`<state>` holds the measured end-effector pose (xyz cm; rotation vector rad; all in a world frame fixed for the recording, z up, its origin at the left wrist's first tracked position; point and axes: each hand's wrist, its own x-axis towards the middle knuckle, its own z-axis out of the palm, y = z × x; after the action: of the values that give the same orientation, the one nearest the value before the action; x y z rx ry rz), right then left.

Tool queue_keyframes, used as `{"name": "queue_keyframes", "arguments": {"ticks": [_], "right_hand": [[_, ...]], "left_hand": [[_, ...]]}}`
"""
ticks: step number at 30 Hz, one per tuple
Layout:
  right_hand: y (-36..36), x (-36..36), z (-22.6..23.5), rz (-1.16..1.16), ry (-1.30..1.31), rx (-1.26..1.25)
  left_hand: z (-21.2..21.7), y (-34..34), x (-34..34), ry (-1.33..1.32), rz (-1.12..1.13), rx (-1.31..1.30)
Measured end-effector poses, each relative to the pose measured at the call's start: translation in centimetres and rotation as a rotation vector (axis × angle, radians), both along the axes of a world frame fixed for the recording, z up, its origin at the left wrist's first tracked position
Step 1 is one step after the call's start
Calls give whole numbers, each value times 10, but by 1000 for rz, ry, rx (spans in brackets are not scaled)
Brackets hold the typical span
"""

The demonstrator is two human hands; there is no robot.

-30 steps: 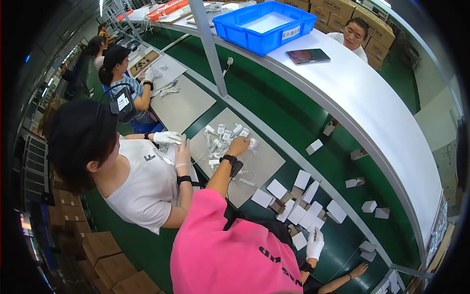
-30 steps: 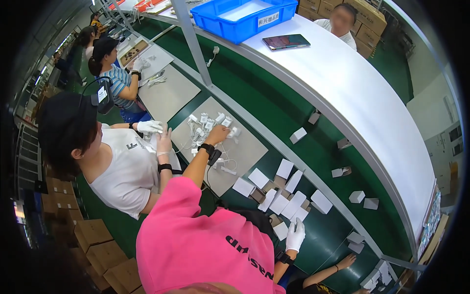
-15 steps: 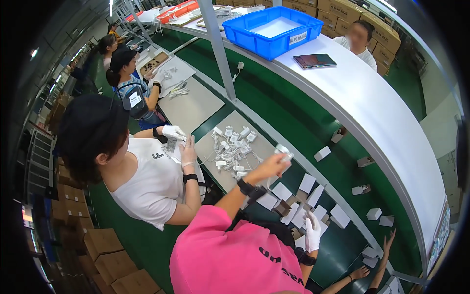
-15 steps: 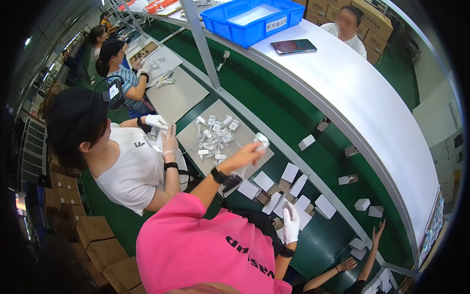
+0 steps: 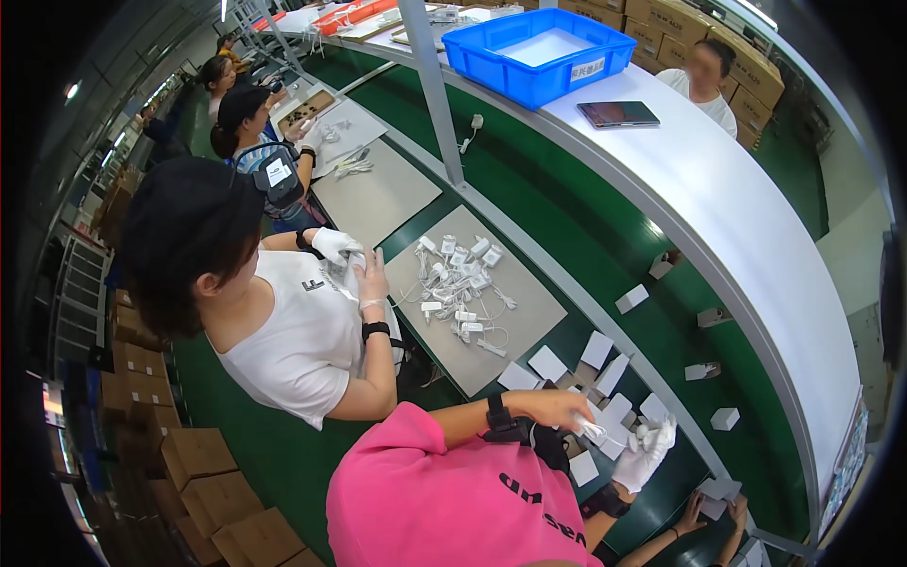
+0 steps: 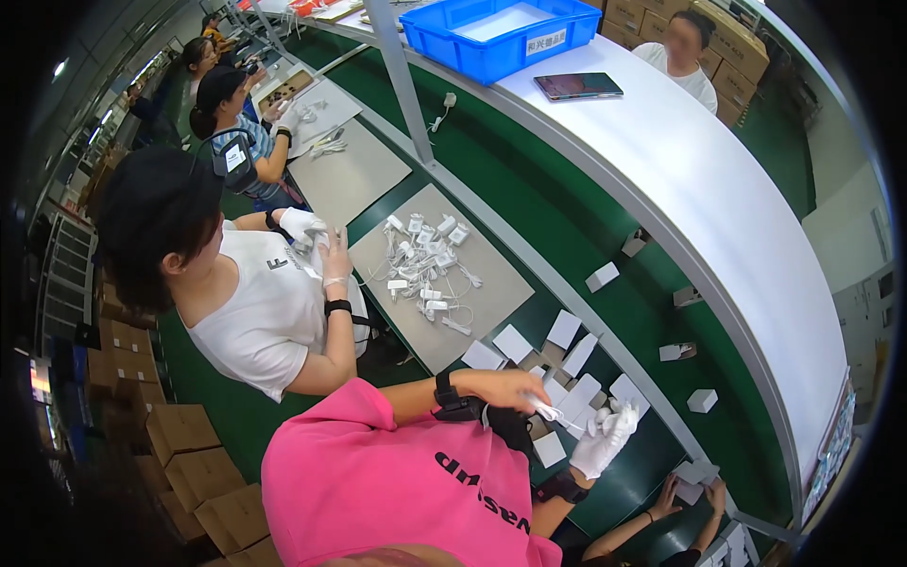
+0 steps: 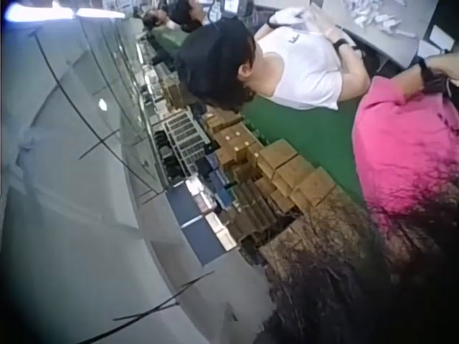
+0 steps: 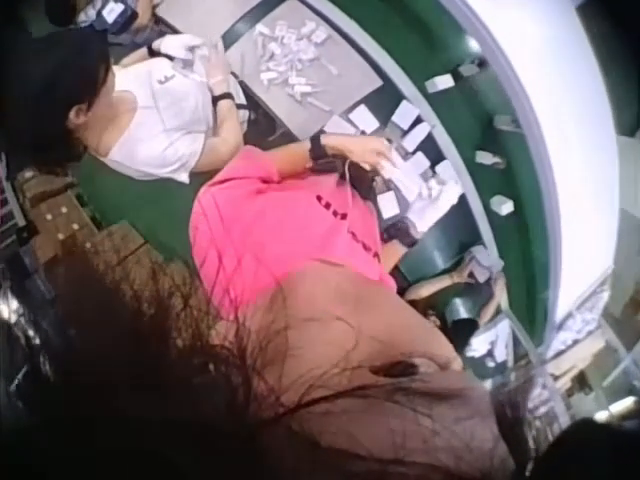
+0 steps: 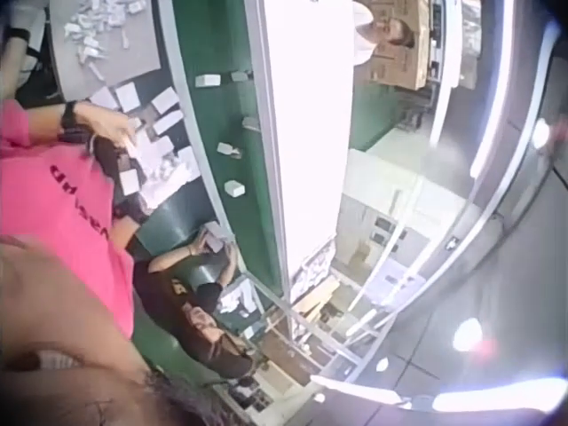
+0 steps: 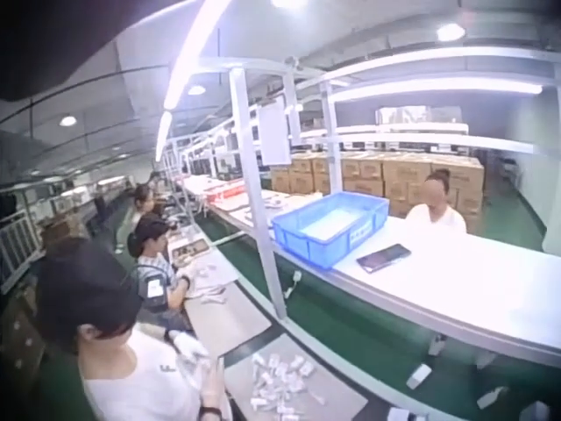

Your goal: The person picks up a power adapter, winds the cable around it, and places it into a small white box. The person then closes the box and sets it aside, repeating the process for several more units.

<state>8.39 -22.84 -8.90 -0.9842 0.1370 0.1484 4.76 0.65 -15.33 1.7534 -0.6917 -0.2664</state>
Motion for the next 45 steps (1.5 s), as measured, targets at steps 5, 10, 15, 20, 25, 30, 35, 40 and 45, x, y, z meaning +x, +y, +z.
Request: {"name": "queue_keyframes", "arguments": {"ticks": [5,10,15,20,25,30,35,40,45], "right_hand": [[22,-22,26,151,-127,-474],[33,-32,12,224,-296,-658],[39,-30,23,254,-220,-742],[41,-30,38,284,-224,-847],[20,-29,34,490,-16,-488],[26,-40,31,513,48,-130],[29,-49,16,664,87,9],[21,-45,-5,868,103,-37],[21,-41,-4,440,122,-116]], "left_hand": [[55,-2,6,406,365,-427],[73,-18,11,497,415,-419],[64,-26,15,488,475,-428],[75,-23,11,369,483,-441],[86,-19,16,280,359,-315],[88,-25,15,-80,333,-190],[91,-19,11,-187,216,59],[94,-19,1,-223,158,265],[62,-16,9,-113,371,2]]}}
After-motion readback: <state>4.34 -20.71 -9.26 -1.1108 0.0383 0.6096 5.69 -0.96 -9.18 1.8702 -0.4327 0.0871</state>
